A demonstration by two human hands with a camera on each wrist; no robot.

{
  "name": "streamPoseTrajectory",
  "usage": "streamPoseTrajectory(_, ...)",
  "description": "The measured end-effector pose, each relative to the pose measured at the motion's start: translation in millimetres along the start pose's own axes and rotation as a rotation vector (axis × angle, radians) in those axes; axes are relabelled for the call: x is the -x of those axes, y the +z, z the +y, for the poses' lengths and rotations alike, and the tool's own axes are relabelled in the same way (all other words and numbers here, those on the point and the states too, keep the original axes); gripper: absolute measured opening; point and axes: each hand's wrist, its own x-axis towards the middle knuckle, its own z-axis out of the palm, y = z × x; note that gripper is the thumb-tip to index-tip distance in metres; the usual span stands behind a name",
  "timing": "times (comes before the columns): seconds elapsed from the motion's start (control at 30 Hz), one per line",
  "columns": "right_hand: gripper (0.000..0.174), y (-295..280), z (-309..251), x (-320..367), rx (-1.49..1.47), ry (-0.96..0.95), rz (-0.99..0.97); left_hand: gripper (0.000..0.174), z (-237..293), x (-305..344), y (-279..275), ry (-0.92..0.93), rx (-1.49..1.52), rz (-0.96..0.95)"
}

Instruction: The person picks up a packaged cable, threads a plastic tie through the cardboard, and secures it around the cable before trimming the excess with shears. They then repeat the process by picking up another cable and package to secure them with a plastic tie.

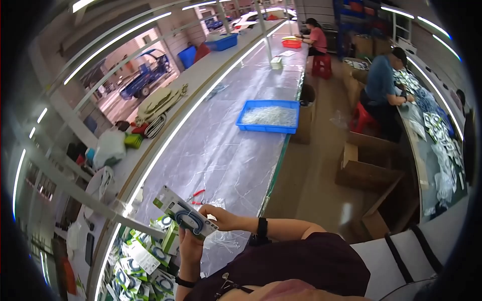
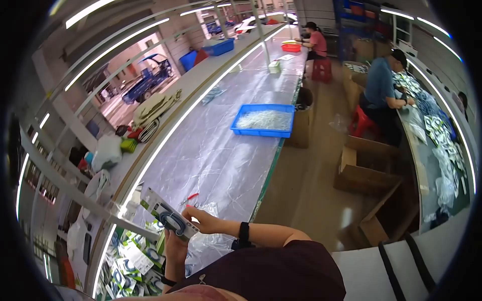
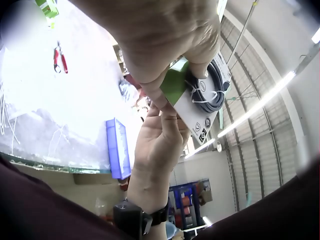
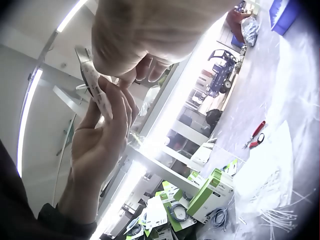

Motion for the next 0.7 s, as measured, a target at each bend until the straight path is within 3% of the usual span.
streamPoseTrajectory(0.33, 0.028, -52, 17, 49, 0.202, 0.199, 0.231, 0.027, -32, -27, 12, -0.212, 0.042, -0.101)
streamPoseTrajectory(0.43, 0.035, -52, 8, 53, 0.275, 0.081, 0.188, 0.026, -38, -30, 8, -0.183, -0.044, -0.077)
streamPoseTrajectory(0.7, 0.042, -40, 8, 55, 0.335, 0.147, -0.129, 0.026, -41, -8, 1, -0.183, -0.013, 0.025)
